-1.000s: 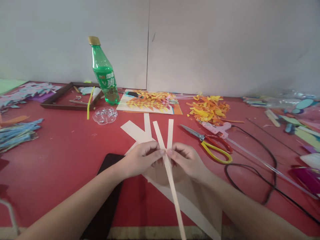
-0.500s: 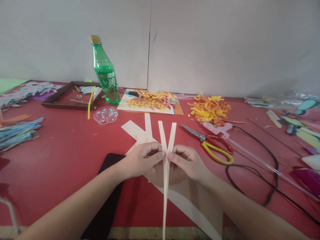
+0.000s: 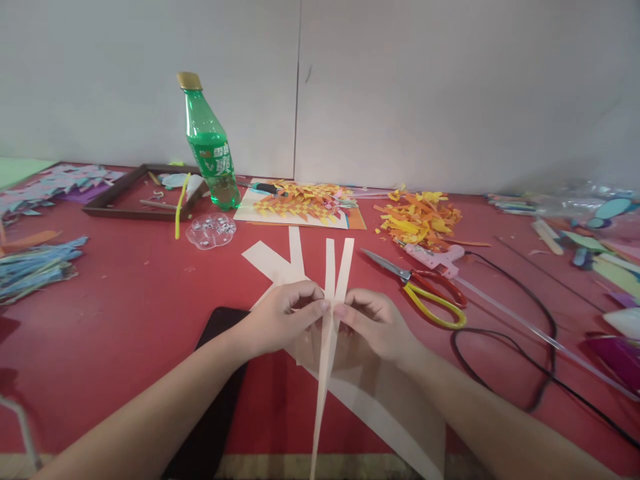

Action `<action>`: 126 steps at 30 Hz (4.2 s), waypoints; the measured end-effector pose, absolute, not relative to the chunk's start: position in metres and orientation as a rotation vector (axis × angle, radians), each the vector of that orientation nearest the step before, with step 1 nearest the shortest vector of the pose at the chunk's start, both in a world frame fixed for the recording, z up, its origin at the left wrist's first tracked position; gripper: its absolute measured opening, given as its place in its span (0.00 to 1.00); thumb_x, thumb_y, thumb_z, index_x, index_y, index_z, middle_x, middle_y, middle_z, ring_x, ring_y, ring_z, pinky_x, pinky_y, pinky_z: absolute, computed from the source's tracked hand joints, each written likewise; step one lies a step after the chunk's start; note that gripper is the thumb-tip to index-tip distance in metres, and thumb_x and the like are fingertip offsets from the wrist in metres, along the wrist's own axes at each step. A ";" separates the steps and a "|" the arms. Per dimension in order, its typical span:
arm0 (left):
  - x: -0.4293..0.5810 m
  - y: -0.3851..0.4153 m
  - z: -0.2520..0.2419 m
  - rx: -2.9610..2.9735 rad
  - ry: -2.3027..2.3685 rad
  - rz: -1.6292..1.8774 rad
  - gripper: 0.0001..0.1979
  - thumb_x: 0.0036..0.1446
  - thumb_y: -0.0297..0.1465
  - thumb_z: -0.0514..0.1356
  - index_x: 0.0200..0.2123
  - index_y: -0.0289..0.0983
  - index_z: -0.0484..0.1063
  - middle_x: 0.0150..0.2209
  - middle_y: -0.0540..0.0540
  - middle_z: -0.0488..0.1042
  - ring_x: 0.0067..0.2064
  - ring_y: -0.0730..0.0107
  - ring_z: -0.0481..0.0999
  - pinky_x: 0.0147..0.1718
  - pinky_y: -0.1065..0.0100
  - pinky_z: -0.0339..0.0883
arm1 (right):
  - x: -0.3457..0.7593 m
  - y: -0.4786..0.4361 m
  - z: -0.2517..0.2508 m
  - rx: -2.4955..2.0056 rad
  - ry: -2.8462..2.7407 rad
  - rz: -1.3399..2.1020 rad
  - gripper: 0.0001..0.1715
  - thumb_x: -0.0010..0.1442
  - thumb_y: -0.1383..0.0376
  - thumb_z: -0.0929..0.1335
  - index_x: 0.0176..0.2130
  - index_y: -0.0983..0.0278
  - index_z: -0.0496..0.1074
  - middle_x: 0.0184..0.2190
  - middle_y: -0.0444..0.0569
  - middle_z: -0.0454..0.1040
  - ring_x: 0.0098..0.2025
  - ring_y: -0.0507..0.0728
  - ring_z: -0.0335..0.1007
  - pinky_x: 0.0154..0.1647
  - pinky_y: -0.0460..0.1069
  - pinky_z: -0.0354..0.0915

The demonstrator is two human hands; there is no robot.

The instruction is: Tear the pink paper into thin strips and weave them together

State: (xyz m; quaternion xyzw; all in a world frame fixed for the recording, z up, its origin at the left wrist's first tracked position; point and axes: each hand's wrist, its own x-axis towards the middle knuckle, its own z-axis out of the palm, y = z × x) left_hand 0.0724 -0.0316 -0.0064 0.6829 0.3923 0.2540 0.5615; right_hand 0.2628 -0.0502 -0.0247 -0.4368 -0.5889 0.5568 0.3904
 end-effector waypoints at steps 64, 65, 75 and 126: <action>0.071 -0.031 -0.006 1.501 0.812 0.542 0.12 0.60 0.35 0.55 0.26 0.35 0.64 0.24 0.54 0.64 0.25 0.79 0.64 0.26 0.75 0.58 | 0.262 -0.050 -0.024 -1.058 -1.440 1.533 0.17 0.55 0.56 0.71 0.24 0.65 0.68 0.19 0.41 0.68 0.21 0.47 0.62 0.22 0.43 0.59; 0.071 -0.031 -0.006 1.502 0.814 0.544 0.12 0.60 0.36 0.56 0.26 0.35 0.64 0.24 0.54 0.64 0.25 0.79 0.65 0.26 0.75 0.58 | 0.262 -0.051 -0.024 -1.063 -1.447 1.535 0.17 0.55 0.56 0.71 0.24 0.65 0.68 0.19 0.42 0.68 0.21 0.48 0.62 0.22 0.43 0.59; 0.071 -0.032 -0.006 1.475 0.830 0.578 0.13 0.60 0.35 0.56 0.26 0.35 0.62 0.23 0.54 0.63 0.24 0.79 0.64 0.25 0.75 0.58 | 0.262 -0.051 -0.024 -1.104 -1.474 1.449 0.18 0.55 0.55 0.71 0.23 0.64 0.66 0.19 0.41 0.67 0.20 0.48 0.61 0.22 0.44 0.57; 0.071 -0.031 -0.010 1.459 0.785 0.539 0.12 0.60 0.37 0.55 0.32 0.33 0.67 0.27 0.52 0.66 0.26 0.78 0.67 0.27 0.74 0.61 | 0.263 -0.051 -0.027 -1.054 -1.491 1.513 0.16 0.57 0.56 0.69 0.26 0.65 0.68 0.19 0.41 0.66 0.20 0.48 0.60 0.20 0.43 0.56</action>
